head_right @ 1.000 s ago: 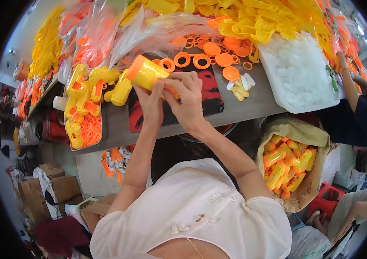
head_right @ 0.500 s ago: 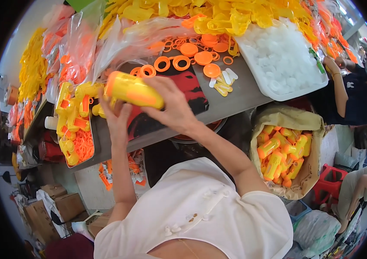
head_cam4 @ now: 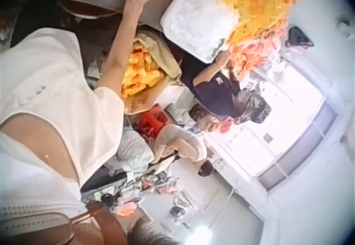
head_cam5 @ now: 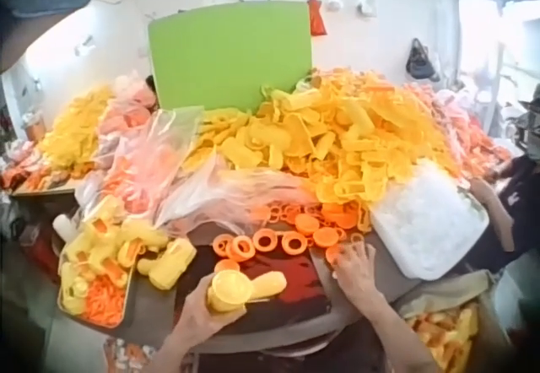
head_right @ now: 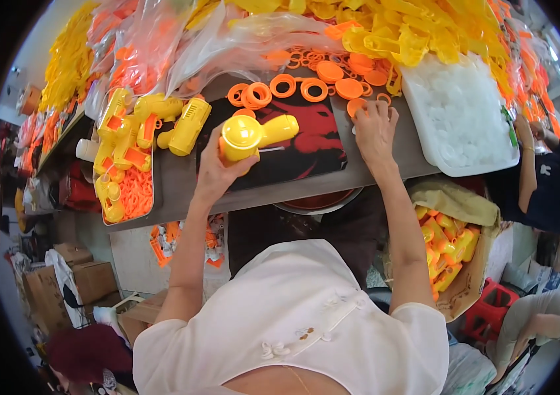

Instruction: Assembling plastic toy guns by snapping various components together.

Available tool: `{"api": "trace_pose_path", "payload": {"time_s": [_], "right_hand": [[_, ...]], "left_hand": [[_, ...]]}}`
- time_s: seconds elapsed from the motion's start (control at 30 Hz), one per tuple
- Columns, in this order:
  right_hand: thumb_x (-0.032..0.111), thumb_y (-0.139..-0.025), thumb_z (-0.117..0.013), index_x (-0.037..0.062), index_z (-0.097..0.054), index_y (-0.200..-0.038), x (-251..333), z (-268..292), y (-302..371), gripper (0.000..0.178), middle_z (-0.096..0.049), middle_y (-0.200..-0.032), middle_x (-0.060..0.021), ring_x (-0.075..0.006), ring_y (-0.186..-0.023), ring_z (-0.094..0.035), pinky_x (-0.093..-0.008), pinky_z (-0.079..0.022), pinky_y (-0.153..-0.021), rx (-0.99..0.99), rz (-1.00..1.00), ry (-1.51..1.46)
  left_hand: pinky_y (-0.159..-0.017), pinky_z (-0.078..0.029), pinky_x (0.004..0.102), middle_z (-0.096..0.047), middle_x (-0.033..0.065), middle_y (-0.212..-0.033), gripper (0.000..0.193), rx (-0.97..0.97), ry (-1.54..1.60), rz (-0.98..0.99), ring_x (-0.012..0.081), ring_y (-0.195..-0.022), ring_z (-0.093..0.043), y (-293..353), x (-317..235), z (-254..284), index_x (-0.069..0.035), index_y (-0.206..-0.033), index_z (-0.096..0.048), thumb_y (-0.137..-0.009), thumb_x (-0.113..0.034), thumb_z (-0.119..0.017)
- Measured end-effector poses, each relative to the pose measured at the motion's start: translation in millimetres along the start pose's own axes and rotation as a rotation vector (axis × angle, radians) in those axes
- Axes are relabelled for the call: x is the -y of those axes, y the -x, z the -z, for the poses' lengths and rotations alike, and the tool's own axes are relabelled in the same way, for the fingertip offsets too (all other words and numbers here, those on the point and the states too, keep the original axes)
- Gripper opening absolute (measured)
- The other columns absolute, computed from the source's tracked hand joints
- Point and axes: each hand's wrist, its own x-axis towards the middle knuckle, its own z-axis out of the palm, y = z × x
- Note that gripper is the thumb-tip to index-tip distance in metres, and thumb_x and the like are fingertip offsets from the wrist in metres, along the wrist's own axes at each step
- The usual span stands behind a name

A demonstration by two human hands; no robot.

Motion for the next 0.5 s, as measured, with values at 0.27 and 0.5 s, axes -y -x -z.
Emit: {"api": "trace_pose_path", "payload": {"time_s": [0.27,0.5], "right_hand": [[0.021,-0.094,-0.057,0.0047,-0.063,-0.098,71.9,66.2,-26.8,0.017,-0.059,-0.094,0.0017,-0.0075,-0.096,-0.053,-0.0266,-0.042,-0.08,0.251,-0.404,-1.372],[0.023,-0.098,-0.047,0.0034,-0.06,-0.099,104.7,46.7,-37.9,0.023,-0.06,-0.095,-0.0044,-0.0144,-0.095,-0.055,-0.0278,-0.041,-0.083,0.224,-0.071,-1.009]], "left_hand": [[-0.087,-0.05,0.0335,-0.063,0.0117,-0.109,0.069,-0.025,-0.113,-0.128,0.0214,-0.101,-0.063,-4.0,17.0,-16.5,-0.001,-0.122,-0.051,-0.064,-0.015,-0.086],[-0.083,-0.052,0.0313,-0.063,0.0117,-0.105,0.067,0.005,-0.189,-0.198,0.0203,-0.092,-0.064,-10.0,14.4,-29.5,0.0,-0.119,-0.053,-0.062,-0.014,-0.086]]}}
